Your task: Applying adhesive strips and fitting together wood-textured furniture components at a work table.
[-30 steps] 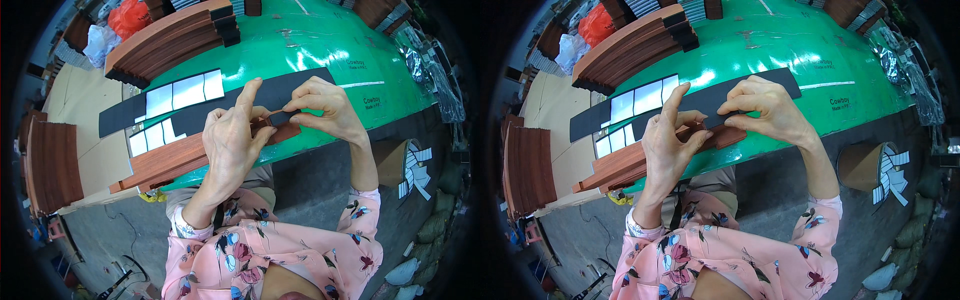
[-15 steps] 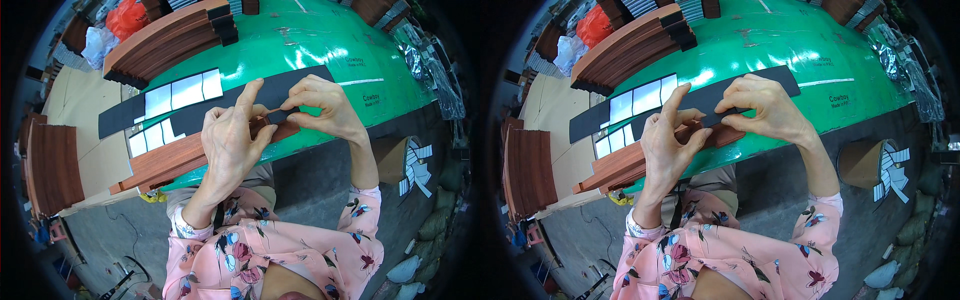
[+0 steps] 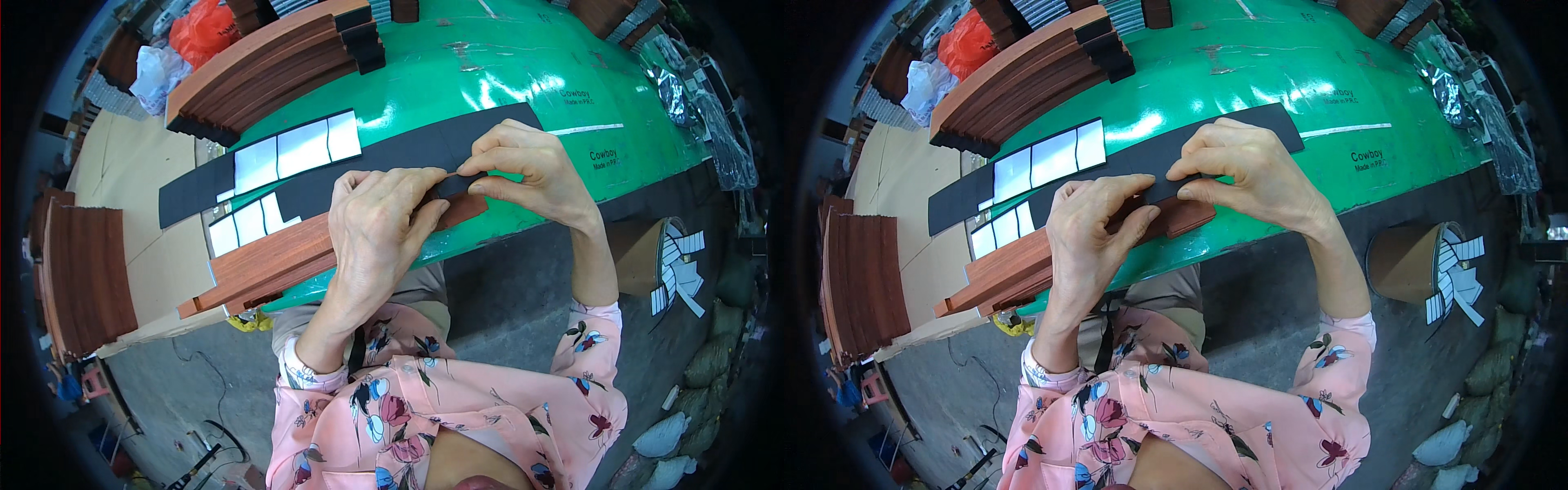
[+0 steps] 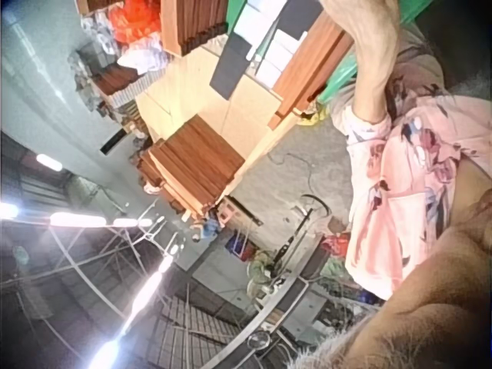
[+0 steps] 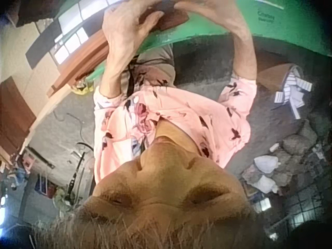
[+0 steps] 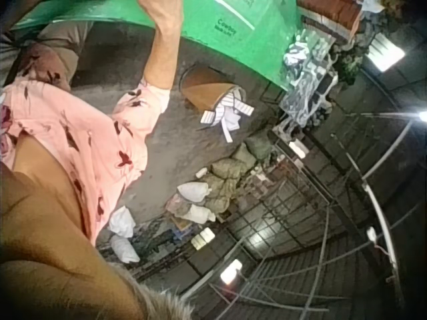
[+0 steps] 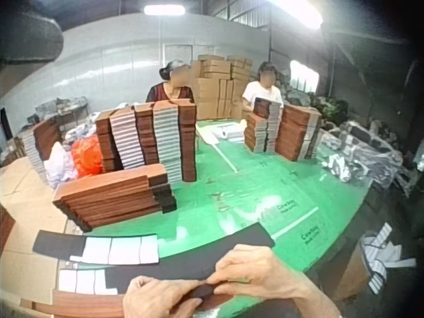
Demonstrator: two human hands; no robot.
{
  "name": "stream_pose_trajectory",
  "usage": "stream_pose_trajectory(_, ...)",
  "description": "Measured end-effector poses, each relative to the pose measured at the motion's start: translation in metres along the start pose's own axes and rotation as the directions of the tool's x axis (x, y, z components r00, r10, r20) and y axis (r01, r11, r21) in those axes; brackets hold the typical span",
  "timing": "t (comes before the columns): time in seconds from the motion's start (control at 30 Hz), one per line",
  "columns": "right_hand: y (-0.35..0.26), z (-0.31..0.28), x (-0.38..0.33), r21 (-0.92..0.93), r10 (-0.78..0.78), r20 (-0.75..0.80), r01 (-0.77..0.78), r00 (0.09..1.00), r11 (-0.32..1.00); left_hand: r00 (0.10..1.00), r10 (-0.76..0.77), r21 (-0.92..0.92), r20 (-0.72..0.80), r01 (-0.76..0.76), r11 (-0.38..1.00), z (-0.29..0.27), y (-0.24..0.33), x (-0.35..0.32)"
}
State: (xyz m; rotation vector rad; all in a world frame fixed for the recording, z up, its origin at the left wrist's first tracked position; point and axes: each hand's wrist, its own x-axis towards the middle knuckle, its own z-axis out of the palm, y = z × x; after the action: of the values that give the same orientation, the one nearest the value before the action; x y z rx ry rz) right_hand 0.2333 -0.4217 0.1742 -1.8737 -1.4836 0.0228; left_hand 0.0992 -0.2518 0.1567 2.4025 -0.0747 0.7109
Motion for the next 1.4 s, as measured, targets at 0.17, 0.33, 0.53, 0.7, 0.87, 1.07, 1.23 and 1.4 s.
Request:
stream_pose_trajectory(0.17, -0.010, -0.010, 0.002, -0.071, -0.030, -0.013, 0.029, 0.999, 0.997, 1.000, -0.004, -0.031, 0.000, 0.004, 1.000, -0.001, -0.001, 0.000)
stream_pose_trajectory(0.33, -0.006, -0.007, -0.001, -0.035, 0.008, -0.036, -0.010, 0.999, 0.999, 0.998, -0.063, -0.031, 0.010, 0.063, 0.998, 0.001, -0.001, -0.001)
stream_pose_trajectory(0.53, -0.006, -0.001, 0.000, -0.004, 0.015, -0.017, -0.015, 1.000, 1.000, 0.993, -0.114, -0.039, 0.022, 0.115, 0.993, 0.000, -0.001, -0.002)
stream_pose_trajectory(0.7, -0.005, 0.000, 0.000, 0.011, 0.018, -0.012, -0.018, 1.000, 1.000, 0.998, -0.056, 0.011, 0.010, 0.056, 0.998, 0.000, -0.002, 0.000)
stream_pose_trajectory(0.87, -0.002, 0.001, 0.000, 0.011, 0.004, -0.010, -0.004, 1.000, 1.000, 0.998, -0.058, 0.002, 0.012, 0.058, 0.998, 0.000, -0.003, -0.001)
stream_pose_trajectory(1.07, -0.001, 0.001, 0.000, 0.009, -0.006, 0.002, 0.006, 1.000, 1.000, 0.999, -0.041, -0.004, 0.000, 0.041, 0.999, 0.001, -0.004, -0.002)
stream_pose_trajectory(1.23, 0.000, 0.000, 0.003, 0.000, -0.026, 0.021, 0.026, 0.999, 1.000, 0.999, -0.037, -0.007, 0.001, 0.037, 0.999, 0.001, -0.004, -0.002)
stream_pose_trajectory(1.4, 0.004, -0.001, 0.004, 0.014, -0.054, 0.030, 0.054, 0.998, 0.998, 0.996, -0.085, -0.034, 0.015, 0.085, 0.996, 0.000, -0.002, -0.001)
